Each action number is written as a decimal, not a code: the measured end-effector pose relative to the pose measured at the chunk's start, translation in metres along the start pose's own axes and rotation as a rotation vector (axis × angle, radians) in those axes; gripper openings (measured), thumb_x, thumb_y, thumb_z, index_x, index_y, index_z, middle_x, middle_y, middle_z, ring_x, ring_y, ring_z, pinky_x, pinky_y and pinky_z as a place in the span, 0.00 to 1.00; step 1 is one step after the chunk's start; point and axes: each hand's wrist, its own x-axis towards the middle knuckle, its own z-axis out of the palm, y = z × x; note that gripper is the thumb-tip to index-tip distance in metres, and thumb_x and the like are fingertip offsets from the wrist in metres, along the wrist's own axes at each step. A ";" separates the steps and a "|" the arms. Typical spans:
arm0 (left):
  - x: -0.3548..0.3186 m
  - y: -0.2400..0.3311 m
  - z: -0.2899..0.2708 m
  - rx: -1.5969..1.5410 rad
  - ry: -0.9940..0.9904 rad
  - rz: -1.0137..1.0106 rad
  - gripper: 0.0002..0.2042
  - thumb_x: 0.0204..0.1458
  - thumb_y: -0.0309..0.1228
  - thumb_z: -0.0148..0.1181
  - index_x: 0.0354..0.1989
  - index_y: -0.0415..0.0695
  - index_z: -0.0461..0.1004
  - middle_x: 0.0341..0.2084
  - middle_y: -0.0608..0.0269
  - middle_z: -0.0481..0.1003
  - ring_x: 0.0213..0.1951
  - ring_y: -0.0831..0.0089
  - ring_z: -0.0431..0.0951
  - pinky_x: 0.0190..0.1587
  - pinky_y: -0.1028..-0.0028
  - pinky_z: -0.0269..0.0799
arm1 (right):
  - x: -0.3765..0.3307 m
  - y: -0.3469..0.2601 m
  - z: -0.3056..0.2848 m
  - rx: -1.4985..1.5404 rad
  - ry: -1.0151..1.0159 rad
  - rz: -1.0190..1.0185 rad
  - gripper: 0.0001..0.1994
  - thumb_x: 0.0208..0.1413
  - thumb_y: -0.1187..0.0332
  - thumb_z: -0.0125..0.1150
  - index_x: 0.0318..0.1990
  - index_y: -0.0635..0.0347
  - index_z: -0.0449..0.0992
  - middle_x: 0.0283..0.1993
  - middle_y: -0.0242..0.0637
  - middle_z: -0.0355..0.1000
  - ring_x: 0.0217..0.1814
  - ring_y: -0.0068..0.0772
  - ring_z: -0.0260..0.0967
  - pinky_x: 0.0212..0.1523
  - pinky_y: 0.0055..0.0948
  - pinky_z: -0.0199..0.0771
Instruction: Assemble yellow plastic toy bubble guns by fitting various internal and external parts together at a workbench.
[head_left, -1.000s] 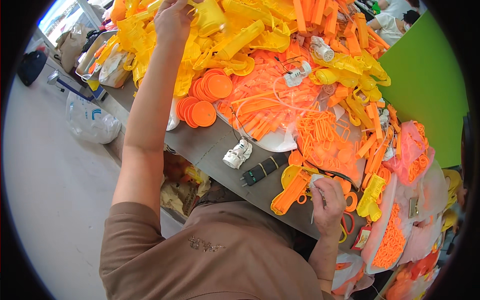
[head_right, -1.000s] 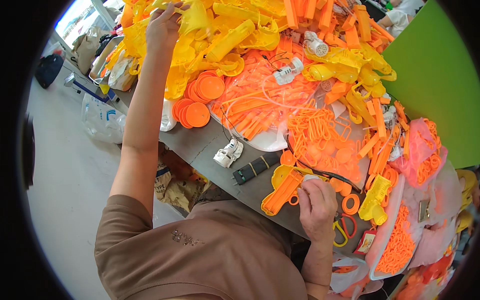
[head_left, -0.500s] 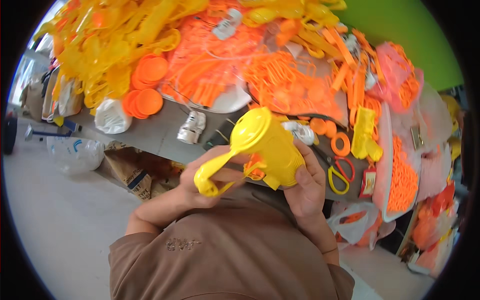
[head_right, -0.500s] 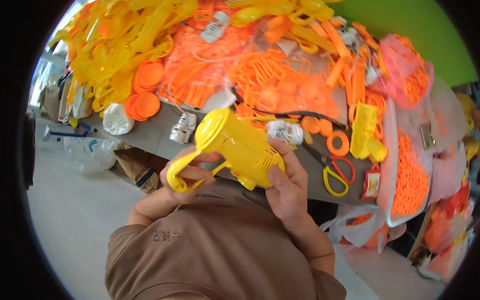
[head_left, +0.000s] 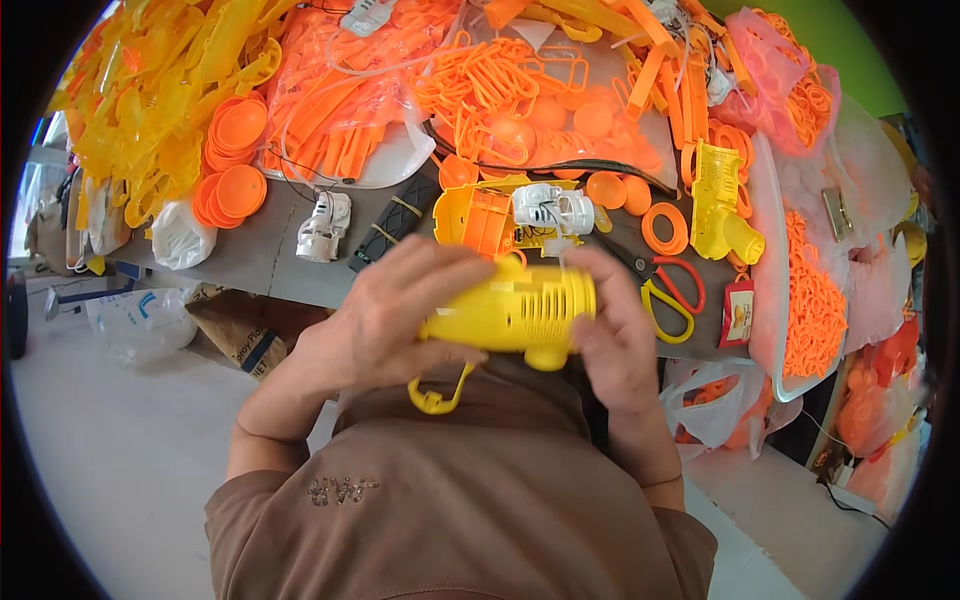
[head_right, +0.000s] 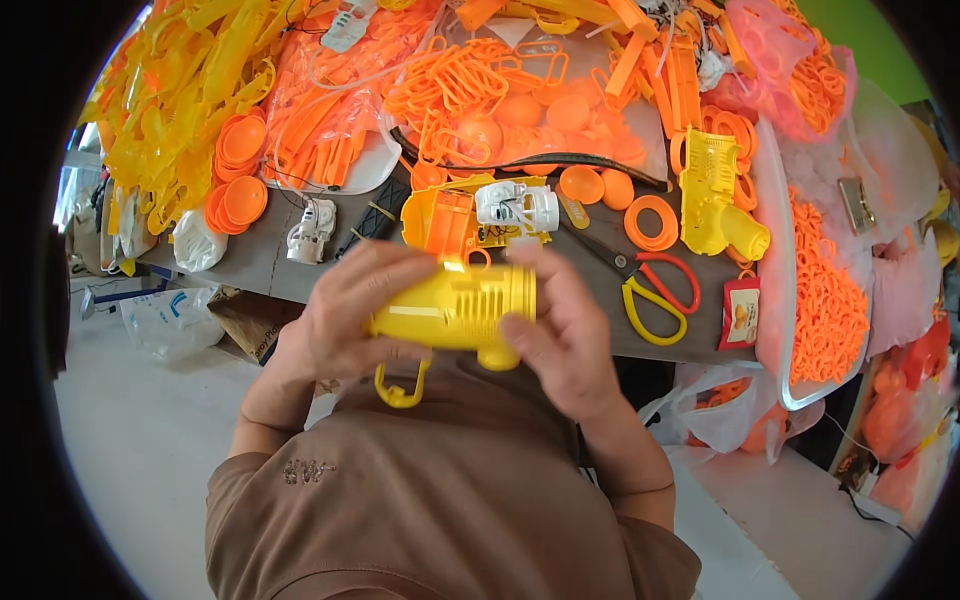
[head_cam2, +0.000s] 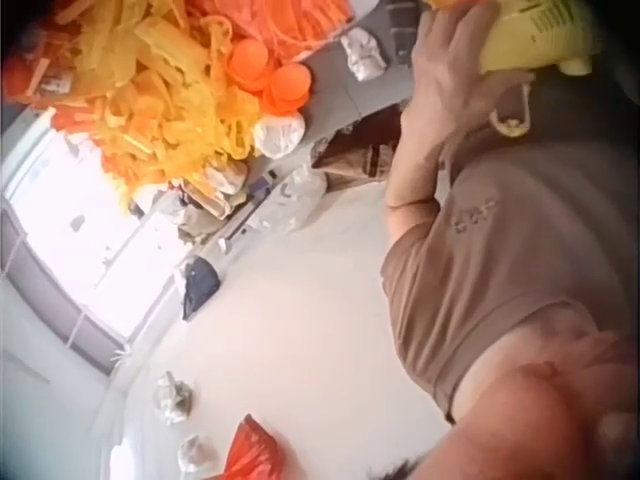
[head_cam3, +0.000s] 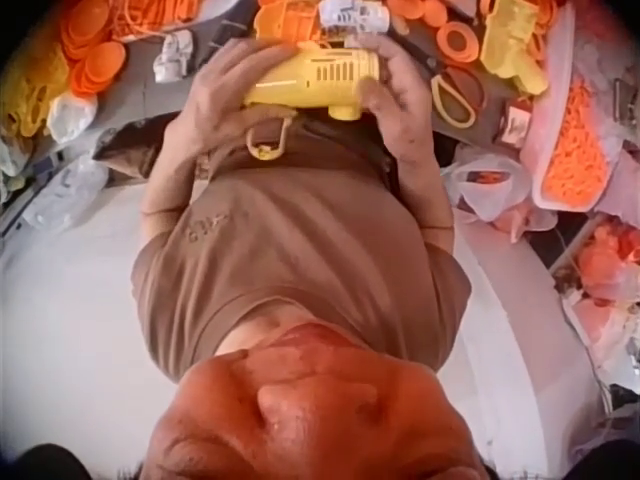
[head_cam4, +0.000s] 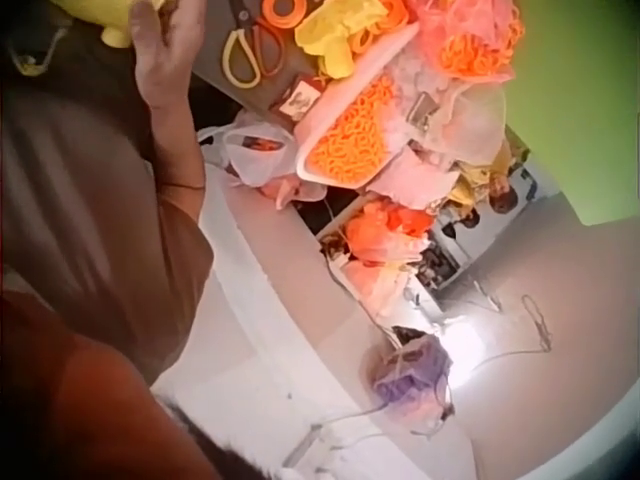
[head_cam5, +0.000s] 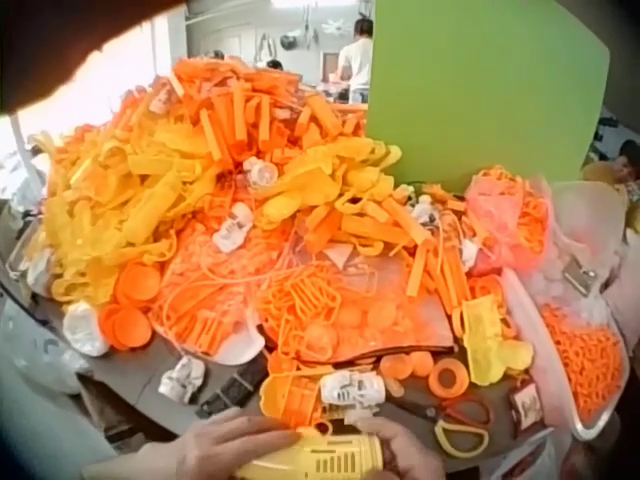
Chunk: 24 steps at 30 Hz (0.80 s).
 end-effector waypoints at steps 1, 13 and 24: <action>0.006 -0.002 0.001 0.010 0.073 -0.017 0.33 0.34 0.36 0.72 0.51 0.35 0.68 0.45 0.47 0.71 0.43 0.51 0.71 0.47 0.62 0.68 | 0.006 0.002 -0.003 0.151 0.067 -0.130 0.23 0.59 0.64 0.56 0.57 0.66 0.61 0.46 0.38 0.70 0.42 0.22 0.68 0.39 0.22 0.72; 0.037 -0.033 0.022 0.118 0.190 -0.140 0.30 0.37 0.35 0.71 0.51 0.39 0.70 0.46 0.51 0.72 0.50 0.53 0.69 0.53 0.62 0.66 | 0.021 0.034 -0.027 -0.162 0.351 0.038 0.24 0.64 0.56 0.46 0.57 0.69 0.57 0.40 0.40 0.69 0.28 0.20 0.67 0.24 0.18 0.68; 0.031 -0.030 0.027 0.091 0.136 -0.176 0.31 0.36 0.37 0.71 0.51 0.39 0.71 0.46 0.52 0.73 0.47 0.56 0.71 0.52 0.63 0.64 | 0.009 0.039 -0.028 -0.102 0.310 0.062 0.30 0.61 0.52 0.50 0.59 0.71 0.57 0.39 0.38 0.68 0.27 0.20 0.66 0.23 0.17 0.67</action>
